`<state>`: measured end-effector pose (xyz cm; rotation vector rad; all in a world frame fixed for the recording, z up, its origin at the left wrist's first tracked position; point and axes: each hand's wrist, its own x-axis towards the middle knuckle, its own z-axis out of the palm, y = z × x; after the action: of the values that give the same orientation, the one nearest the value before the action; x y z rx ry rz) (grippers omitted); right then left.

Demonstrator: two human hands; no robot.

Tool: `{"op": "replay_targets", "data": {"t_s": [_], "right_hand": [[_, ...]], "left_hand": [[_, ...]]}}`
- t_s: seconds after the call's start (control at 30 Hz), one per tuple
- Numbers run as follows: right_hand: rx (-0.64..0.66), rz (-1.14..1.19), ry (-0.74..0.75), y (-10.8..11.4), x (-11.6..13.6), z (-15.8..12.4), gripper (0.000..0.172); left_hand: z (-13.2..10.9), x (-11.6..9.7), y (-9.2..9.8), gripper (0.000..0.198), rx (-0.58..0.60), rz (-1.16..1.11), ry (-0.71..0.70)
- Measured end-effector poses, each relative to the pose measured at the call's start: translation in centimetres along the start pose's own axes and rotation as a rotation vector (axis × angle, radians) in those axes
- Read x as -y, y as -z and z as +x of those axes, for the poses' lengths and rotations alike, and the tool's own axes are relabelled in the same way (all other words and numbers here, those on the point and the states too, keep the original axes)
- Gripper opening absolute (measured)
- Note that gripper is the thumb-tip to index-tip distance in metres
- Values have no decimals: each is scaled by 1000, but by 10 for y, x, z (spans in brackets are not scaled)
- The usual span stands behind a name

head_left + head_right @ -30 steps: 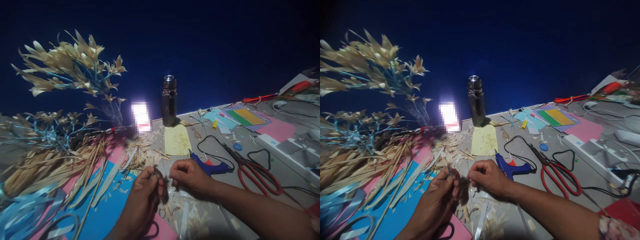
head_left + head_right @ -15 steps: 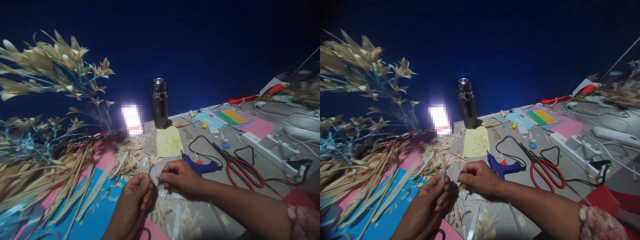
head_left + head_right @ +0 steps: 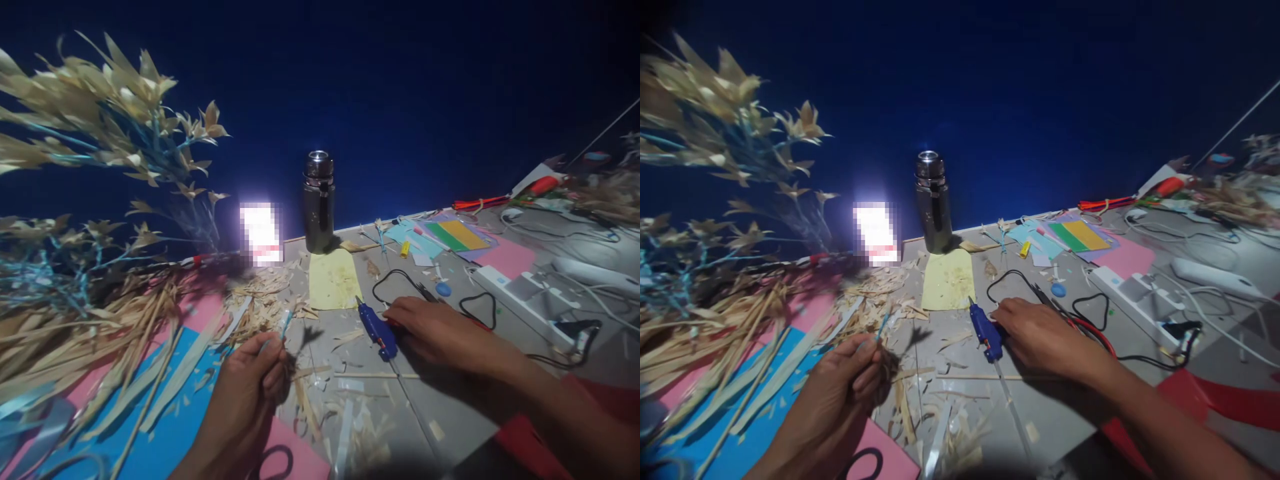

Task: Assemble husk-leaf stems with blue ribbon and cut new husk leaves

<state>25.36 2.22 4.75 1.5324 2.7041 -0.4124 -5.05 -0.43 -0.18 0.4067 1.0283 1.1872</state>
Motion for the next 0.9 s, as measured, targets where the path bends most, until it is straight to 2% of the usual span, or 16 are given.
{"op": "replay_targets", "data": {"t_s": [0.17, 0.3, 0.43, 0.53, 0.63, 0.7, 0.77, 0.8, 0.9], "right_hand": [[-8, -89, -46, -23, -2, -6, 34], [-70, -106, -54, -32, -3, 1, 30], [-193, -96, -20, -42, -17, 1, 25], [-342, 28, 59, -39, -30, -1, 36], [-449, 317, 152, -26, -35, 5, 40], [-438, 449, 246, -17, -29, 14, 36], [-406, 516, 351, -14, -13, 26, 25], [-380, 537, 390, -15, -3, 33, 16], [-248, 500, 512, -28, 24, 48, 15]], "left_hand": [[4, -2, 2, 35, -11, 24, -36], [6, -3, 2, 41, -68, 69, -89], [6, -2, 1, 38, -51, 89, -77], [7, -2, 0, 37, -40, 86, -71], [7, -3, 0, 36, -50, 99, -81], [6, -3, 0, 36, -51, 101, -95], [6, -3, -1, 35, -62, 96, -119], [6, -2, -1, 35, -73, 92, -134], [8, 0, -2, 35, -110, 96, -179]]}}
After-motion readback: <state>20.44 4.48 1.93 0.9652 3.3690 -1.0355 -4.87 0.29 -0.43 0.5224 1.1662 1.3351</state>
